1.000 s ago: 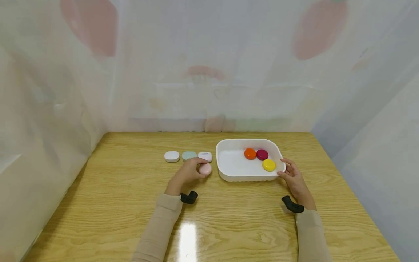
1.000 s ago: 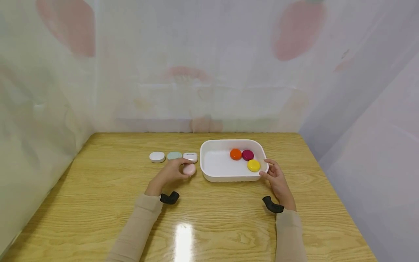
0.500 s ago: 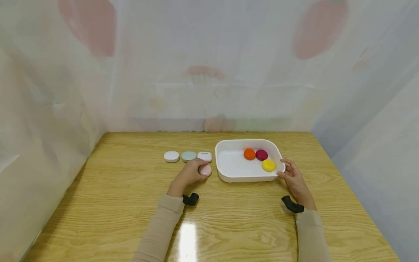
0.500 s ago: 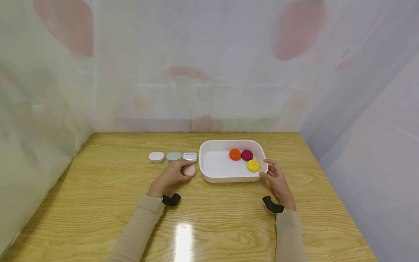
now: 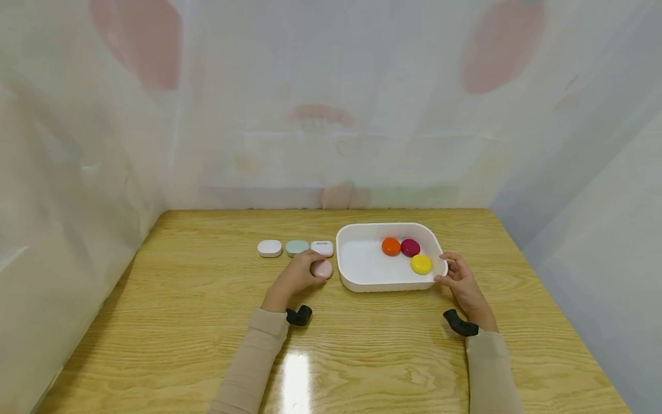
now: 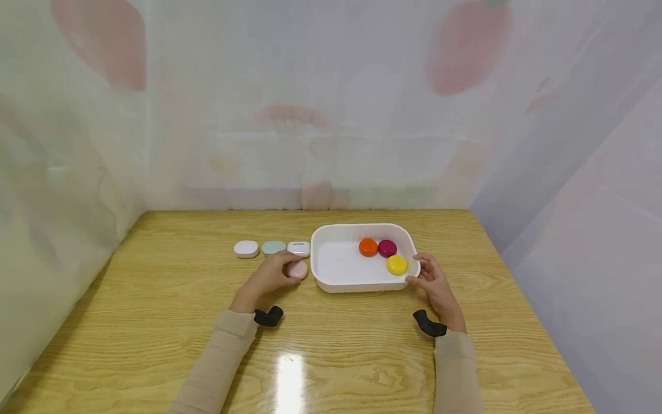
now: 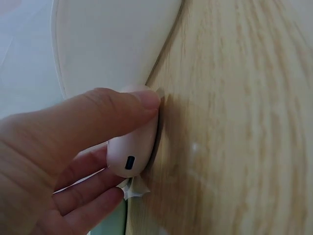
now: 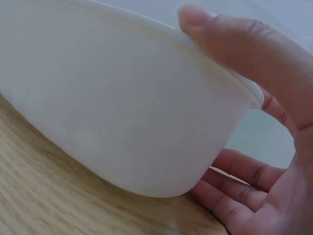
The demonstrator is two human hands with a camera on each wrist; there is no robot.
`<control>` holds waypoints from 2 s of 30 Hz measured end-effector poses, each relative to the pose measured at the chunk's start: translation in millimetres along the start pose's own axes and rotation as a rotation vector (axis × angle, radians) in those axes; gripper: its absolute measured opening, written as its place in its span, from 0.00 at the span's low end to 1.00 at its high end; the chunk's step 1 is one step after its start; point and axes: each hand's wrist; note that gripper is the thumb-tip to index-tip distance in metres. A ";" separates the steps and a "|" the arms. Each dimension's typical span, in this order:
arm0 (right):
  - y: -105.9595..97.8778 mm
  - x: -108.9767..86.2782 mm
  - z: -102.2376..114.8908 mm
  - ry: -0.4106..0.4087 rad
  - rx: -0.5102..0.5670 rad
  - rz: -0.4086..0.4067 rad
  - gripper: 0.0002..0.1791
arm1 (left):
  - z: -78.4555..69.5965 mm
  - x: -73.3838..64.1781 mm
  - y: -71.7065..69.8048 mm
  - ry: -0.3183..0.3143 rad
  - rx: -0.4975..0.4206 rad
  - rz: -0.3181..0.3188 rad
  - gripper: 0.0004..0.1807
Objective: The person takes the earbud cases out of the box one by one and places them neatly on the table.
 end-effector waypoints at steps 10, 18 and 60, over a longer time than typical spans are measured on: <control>3.1 1.8 -0.2 0.018 -0.077 0.009 0.20 | -7.4 -5.4 -18.9 -0.016 -0.011 -0.008 0.27; 0.9 3.0 0.5 0.037 -0.104 0.024 0.18 | -24.9 -4.9 -27.4 0.067 -0.197 -0.027 0.24; -2.0 4.3 -0.7 0.008 -0.018 0.031 0.19 | -125.0 100.0 79.1 -0.128 -0.275 -0.180 0.28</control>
Point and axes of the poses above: each hand's wrist, its own x-axis towards the middle knuckle, its own y-axis out of the palm, z = x × y, and after that the axes turned 5 degrees about x, right-handed
